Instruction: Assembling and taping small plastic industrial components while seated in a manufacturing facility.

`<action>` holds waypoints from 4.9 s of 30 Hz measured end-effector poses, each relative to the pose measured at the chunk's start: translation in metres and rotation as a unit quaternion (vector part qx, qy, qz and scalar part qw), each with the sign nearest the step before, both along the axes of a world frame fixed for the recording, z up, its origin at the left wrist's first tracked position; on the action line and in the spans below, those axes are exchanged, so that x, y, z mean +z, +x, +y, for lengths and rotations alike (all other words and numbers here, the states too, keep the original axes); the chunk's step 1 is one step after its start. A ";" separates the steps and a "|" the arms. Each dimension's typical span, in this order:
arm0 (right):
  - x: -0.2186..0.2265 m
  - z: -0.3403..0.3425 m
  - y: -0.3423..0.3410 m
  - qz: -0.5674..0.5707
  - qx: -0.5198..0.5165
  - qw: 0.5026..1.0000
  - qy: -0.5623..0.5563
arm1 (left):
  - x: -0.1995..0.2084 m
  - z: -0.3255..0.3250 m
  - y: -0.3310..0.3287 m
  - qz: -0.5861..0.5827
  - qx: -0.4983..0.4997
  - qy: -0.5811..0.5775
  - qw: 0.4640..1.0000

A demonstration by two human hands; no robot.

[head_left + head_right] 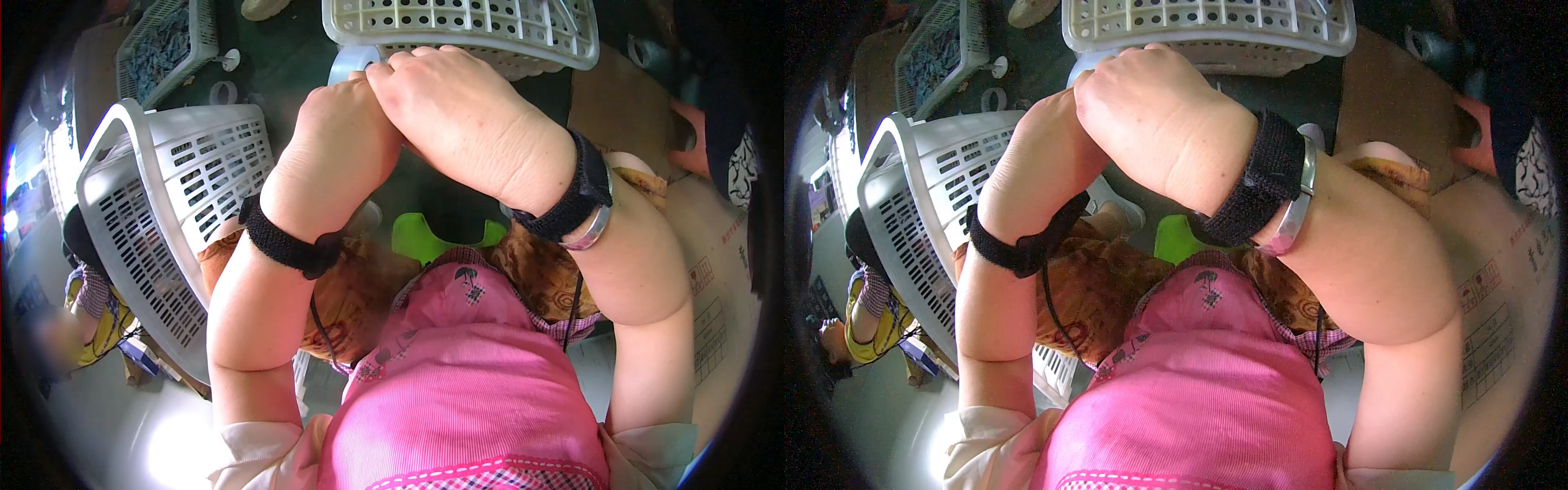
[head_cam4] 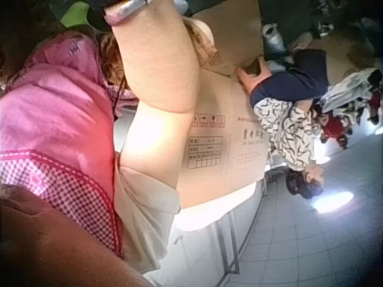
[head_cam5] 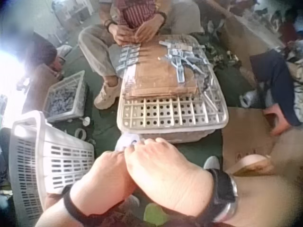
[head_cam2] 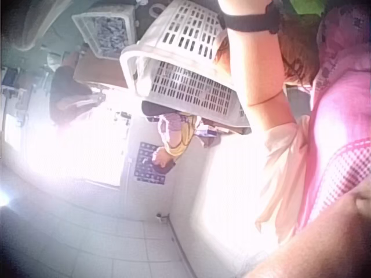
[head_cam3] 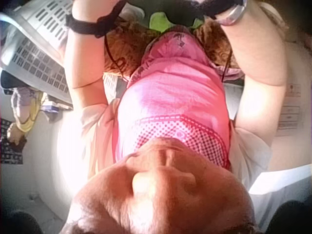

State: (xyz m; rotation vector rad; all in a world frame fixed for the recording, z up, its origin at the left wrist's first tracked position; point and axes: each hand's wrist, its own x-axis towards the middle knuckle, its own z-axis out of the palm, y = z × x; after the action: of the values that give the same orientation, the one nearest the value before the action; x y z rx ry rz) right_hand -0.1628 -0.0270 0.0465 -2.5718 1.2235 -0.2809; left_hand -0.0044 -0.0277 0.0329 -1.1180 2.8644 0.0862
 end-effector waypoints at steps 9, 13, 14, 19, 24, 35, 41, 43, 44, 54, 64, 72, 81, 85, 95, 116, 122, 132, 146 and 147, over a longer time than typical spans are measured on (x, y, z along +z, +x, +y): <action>-0.002 -0.003 -0.002 0.012 0.002 1.000 0.022 | 0.007 0.000 -0.008 -0.013 0.042 0.023 0.999; -0.001 -0.006 -0.007 0.009 0.007 1.000 0.019 | 0.007 -0.002 -0.010 -0.028 0.047 0.021 0.998; 0.000 -0.005 -0.006 0.018 0.003 1.000 0.023 | 0.007 0.001 -0.009 -0.047 0.039 0.019 0.998; -0.005 0.000 -0.009 0.004 0.018 1.000 0.007 | -0.001 0.006 -0.005 -0.039 0.024 0.012 0.999; -0.008 0.002 -0.011 0.060 0.023 0.996 0.067 | 0.000 0.004 -0.011 -0.053 0.077 0.119 0.988; 0.009 -0.007 -0.042 0.029 -0.017 0.989 0.146 | 0.006 -0.004 0.013 0.070 0.202 0.115 0.970; 0.008 -0.007 -0.059 0.015 -0.030 0.990 0.138 | -0.022 -0.012 0.021 0.079 0.294 0.066 0.950; 0.007 -0.005 -0.061 0.010 -0.028 0.991 0.133 | -0.036 -0.013 0.024 0.141 0.359 0.173 0.906; 0.007 -0.005 -0.061 0.013 -0.024 0.991 0.132 | -0.044 -0.013 0.025 0.144 0.363 0.172 0.904; 0.020 0.001 -0.069 0.018 -0.040 0.990 0.133 | -0.063 -0.027 0.029 0.228 0.437 0.299 0.817; -0.019 -0.031 -0.128 -0.018 -0.174 0.983 0.045 | -0.071 -0.030 0.030 0.252 0.447 0.287 0.809; -0.062 -0.062 -0.140 0.040 -0.297 0.954 -0.021 | -0.075 -0.023 0.023 0.284 0.478 0.284 0.781; -0.079 -0.094 -0.146 -0.038 -0.400 0.915 -0.022 | -0.077 -0.031 0.025 0.308 0.487 0.333 0.746; -0.079 -0.106 -0.154 -0.018 -0.390 0.921 0.013 | -0.091 -0.035 0.029 0.360 0.495 0.358 0.705; -0.074 -0.099 -0.139 0.026 -0.386 0.922 0.006 | -0.073 -0.033 0.044 0.406 0.480 0.398 0.668; -0.062 -0.048 -0.118 -0.007 -0.194 0.981 -0.019 | -0.021 -0.010 0.035 0.498 0.450 0.463 0.579; -0.061 -0.052 -0.117 0.040 -0.212 0.976 0.003 | -0.019 0.004 0.031 0.482 0.462 0.477 0.572; -0.063 -0.058 -0.115 0.056 -0.235 0.970 0.019 | -0.032 0.012 0.036 0.470 0.464 0.520 0.542; -0.059 -0.055 -0.114 0.081 -0.229 0.970 0.017 | -0.010 0.014 0.036 0.401 0.471 0.491 0.614; -0.059 -0.056 -0.114 0.086 -0.230 0.969 0.018 | -0.013 0.013 0.036 0.412 0.468 0.496 0.604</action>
State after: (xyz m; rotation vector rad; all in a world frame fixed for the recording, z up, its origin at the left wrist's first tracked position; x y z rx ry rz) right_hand -0.2764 -0.0834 -0.0129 -2.2894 1.8658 -0.1248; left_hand 0.0319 -0.0144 0.0198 -2.2639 1.4127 2.3227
